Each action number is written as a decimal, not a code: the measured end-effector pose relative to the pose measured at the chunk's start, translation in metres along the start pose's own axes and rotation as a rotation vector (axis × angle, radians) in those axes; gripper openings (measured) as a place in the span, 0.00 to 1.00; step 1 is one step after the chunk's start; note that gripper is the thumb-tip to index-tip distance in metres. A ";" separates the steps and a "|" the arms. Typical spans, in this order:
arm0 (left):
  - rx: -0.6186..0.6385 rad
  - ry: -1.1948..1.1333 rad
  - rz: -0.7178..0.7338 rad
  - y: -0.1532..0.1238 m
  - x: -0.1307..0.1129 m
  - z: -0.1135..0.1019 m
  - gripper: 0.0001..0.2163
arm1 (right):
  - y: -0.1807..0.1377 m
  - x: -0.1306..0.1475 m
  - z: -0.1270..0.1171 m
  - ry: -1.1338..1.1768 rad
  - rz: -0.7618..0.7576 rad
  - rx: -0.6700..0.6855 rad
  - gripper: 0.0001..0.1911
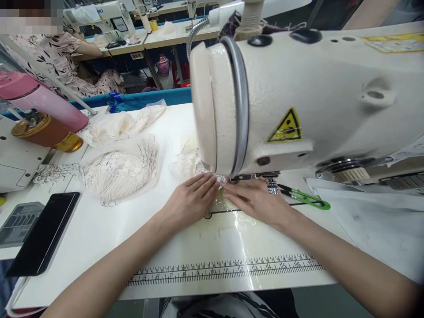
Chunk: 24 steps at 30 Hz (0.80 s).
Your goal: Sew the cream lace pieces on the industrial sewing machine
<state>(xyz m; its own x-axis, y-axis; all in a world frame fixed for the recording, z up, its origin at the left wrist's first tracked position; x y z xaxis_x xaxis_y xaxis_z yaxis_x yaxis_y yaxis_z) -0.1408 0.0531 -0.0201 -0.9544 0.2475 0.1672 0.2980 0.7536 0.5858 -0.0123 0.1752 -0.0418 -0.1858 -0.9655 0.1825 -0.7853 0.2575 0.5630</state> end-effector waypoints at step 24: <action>-0.020 0.052 -0.055 0.004 0.005 -0.003 0.12 | 0.006 0.015 0.001 -0.154 -0.005 0.056 0.21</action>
<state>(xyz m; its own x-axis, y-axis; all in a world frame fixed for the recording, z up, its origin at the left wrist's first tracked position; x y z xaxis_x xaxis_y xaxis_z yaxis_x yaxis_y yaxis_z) -0.1447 0.0560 -0.0142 -0.9692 0.1738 0.1746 0.2451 0.7527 0.6110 -0.0199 0.1621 -0.0364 -0.2666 -0.9624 0.0513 -0.8174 0.2540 0.5171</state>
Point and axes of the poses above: each hand's wrist, its own y-axis towards the middle knuckle, its own z-axis out of the palm, x = y × z, the point moved 4 cm from there along y, towards the middle knuckle, and after that the axes turned 10 degrees about -x, right-handed, at the moved point
